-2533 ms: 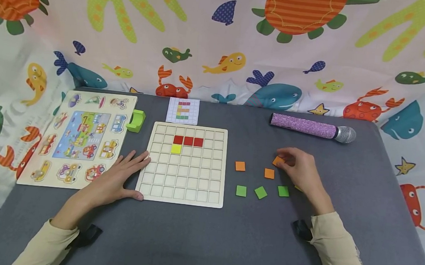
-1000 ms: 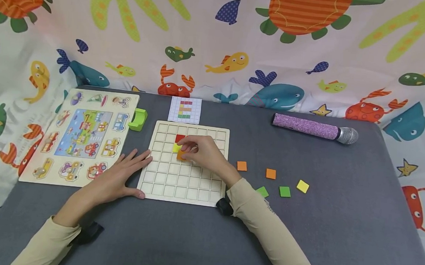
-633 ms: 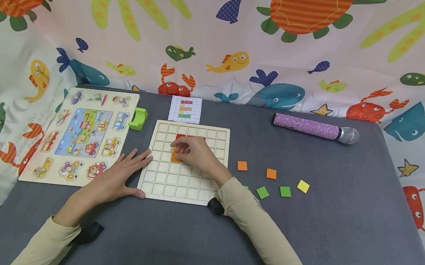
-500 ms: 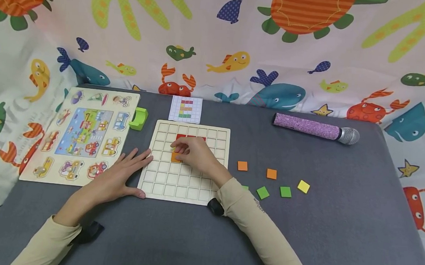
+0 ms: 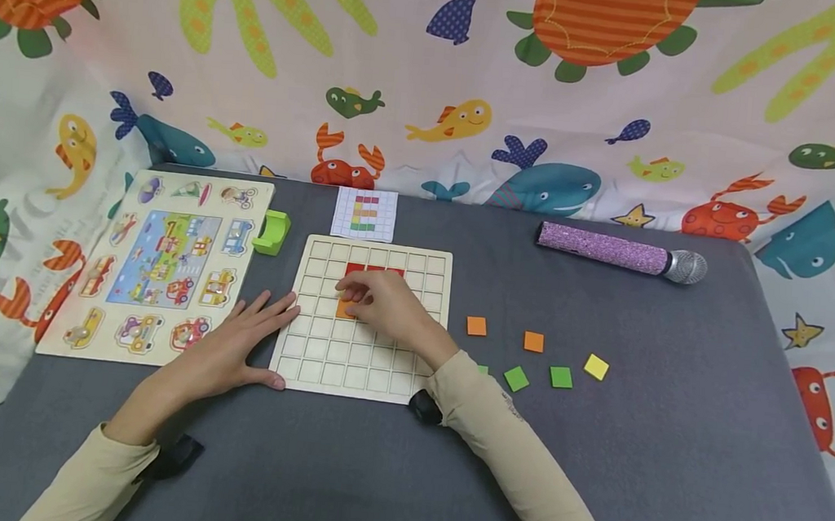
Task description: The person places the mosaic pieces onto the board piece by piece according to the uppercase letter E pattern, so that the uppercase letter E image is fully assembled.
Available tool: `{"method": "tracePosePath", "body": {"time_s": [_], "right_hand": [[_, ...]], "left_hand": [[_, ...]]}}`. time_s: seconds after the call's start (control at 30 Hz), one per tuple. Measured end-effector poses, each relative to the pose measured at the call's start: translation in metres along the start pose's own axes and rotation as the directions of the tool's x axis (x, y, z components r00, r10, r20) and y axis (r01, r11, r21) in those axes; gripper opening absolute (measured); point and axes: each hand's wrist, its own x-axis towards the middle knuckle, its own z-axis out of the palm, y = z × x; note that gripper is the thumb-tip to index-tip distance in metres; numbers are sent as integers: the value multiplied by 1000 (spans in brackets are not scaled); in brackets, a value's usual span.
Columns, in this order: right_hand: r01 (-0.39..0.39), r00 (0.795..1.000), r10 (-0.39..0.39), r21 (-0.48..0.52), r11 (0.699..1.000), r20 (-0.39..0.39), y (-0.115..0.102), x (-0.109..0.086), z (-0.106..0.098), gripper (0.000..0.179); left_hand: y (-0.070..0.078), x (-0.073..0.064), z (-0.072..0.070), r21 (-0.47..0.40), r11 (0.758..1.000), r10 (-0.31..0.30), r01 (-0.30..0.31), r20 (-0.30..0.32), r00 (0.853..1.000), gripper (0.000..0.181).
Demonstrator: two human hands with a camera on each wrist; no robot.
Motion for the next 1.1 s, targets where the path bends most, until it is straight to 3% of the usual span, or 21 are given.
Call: {"method": "tracePosePath", "body": {"time_s": [0.23, 0.6, 0.9, 1.1], "right_hand": [[-53, 997, 55, 36, 998, -50, 11, -25, -26, 27], [-176, 977, 164, -82, 981, -133, 40, -72, -77, 32], [-254, 964, 240, -141, 957, -111, 59, -100, -93, 30], [-241, 970, 231, -168, 956, -76, 63, -114, -93, 31]], "left_hand": [[0, -1, 0, -6, 1000, 0, 0, -3, 1000, 104], [1, -1, 0, -9, 1000, -3, 3, 0, 1000, 105], [0, 1, 0, -6, 1000, 3, -3, -3, 1000, 105], [1, 0, 0, -4, 1000, 4, -4, -4, 1000, 105]]}}
